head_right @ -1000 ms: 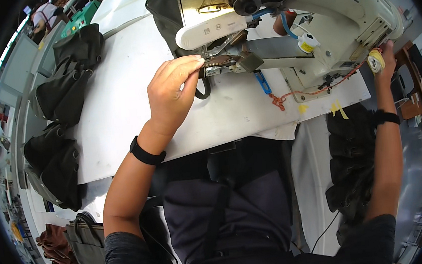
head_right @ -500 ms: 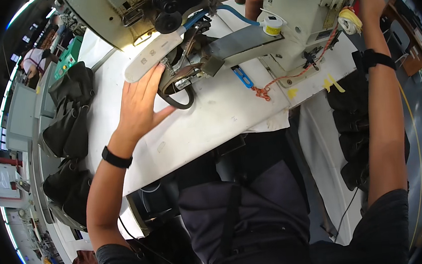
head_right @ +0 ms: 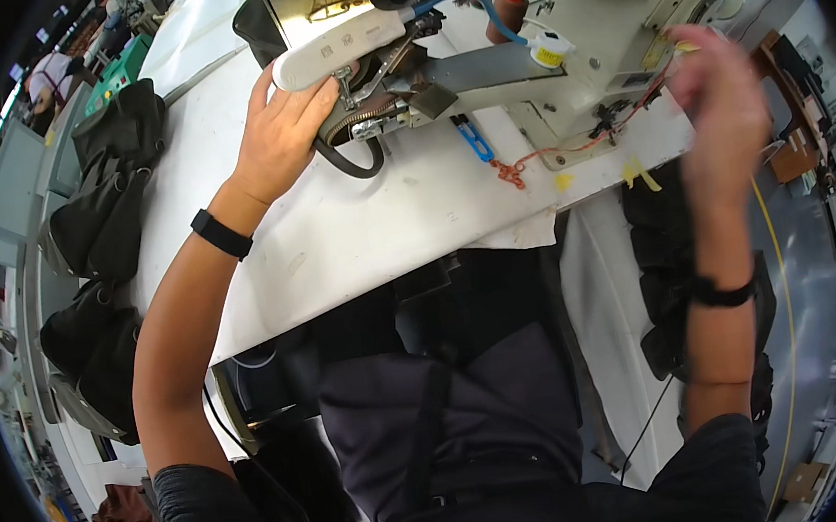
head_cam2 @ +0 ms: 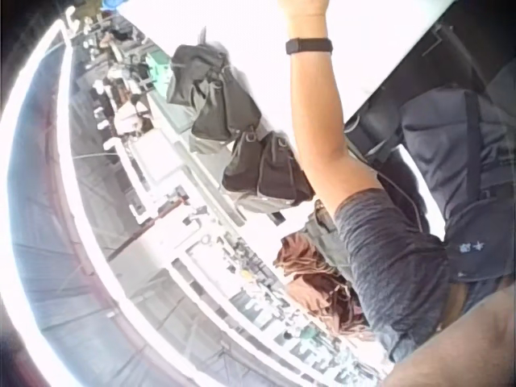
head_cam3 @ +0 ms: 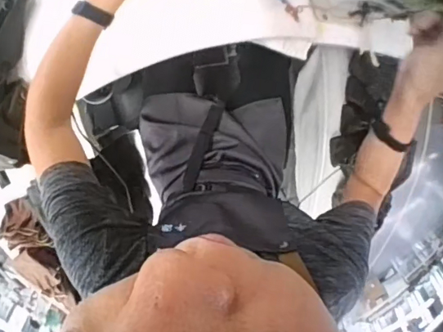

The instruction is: The person sews zippers onto dark green canvas bags using a sewing machine. They position each bag under the needle, guide the fabric while stitching, and trim threads with scissors. The person handles multiple bags sequentially, inspecting the zipper alignment and stitching quality before moving to the next item.

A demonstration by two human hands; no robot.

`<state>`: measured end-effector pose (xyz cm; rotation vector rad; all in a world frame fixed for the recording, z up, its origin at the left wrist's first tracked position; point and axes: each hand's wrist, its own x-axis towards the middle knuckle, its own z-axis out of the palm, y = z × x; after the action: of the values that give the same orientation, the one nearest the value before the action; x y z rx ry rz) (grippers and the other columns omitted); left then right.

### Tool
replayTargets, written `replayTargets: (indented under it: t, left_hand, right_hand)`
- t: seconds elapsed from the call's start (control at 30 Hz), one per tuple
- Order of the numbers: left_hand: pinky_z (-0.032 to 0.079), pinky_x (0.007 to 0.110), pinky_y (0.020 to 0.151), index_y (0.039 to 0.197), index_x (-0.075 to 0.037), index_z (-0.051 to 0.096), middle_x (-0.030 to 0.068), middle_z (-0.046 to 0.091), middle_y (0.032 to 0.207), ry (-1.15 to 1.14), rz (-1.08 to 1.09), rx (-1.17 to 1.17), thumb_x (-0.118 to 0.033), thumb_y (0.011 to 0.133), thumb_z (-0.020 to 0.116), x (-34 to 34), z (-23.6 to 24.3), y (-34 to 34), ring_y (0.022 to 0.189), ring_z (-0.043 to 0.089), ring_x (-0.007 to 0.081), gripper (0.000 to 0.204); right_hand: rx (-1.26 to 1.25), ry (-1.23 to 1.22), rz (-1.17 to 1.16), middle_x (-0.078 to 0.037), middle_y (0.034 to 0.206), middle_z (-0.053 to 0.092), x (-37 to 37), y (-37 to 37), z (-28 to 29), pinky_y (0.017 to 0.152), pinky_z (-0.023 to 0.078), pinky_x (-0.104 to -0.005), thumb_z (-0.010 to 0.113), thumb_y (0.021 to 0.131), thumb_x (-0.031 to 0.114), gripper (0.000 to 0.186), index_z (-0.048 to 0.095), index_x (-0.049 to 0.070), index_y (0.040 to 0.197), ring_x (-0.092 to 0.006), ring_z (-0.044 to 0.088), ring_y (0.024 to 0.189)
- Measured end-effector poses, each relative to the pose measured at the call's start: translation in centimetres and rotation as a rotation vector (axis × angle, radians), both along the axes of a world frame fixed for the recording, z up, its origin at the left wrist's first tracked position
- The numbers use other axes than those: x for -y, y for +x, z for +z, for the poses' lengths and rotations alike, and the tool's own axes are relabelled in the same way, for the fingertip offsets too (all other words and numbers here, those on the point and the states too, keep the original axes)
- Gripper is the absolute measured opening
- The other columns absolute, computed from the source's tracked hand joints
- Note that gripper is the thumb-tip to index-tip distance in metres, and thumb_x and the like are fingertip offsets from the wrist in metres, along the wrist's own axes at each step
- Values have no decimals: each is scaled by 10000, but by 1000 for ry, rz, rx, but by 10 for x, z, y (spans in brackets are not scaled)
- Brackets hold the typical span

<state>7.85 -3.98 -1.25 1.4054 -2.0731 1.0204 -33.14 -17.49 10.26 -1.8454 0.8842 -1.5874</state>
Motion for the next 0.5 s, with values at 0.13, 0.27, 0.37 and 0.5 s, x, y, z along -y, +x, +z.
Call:
replayTargets:
  t: [0.13, 0.27, 0.37, 0.5]
  left_hand:
    - [384, 514, 1174, 1212, -106, 681, 73, 672, 1359, 17, 7, -37, -52, 926, 618, 4, -2, -2, 1346, 589, 236, 297]
    - [389, 518, 1169, 1227, -107, 691, 72, 676, 1370, 38, -13, -65, -59, 921, 632, 5, -3, -1, 1357, 590, 240, 315]
    - [384, 518, 1180, 1256, -128, 696, 78, 667, 1391, 27, -36, -96, -59, 916, 639, 8, -5, 1, 1370, 585, 245, 351]
    - [376, 521, 1191, 1275, -152, 702, 82, 659, 1404, 22, -30, -129, -60, 912, 643, 11, -10, 0, 1363, 589, 252, 379]
  right_hand:
    - [-68, 654, 652, -31, 764, 651, -58, 98, -60, 498, 417, -219, 558, 1053, 146, 411, 562, -20, 1429, -72, 539, 552]
    - [1, 800, 962, -20, 694, 591, -57, 147, -54, 464, 373, -221, 507, 1058, 164, 416, 552, -15, 1431, -79, 469, 484]
    - [12, 949, 1051, -24, 675, 574, -53, 148, -36, 440, 349, -229, 506, 1046, 172, 395, 563, -19, 1387, -89, 431, 450]
    - [135, 1067, 1005, -30, 643, 565, -50, 149, -34, 420, 352, -242, 454, 1059, 138, 378, 597, -40, 1360, -101, 402, 425]
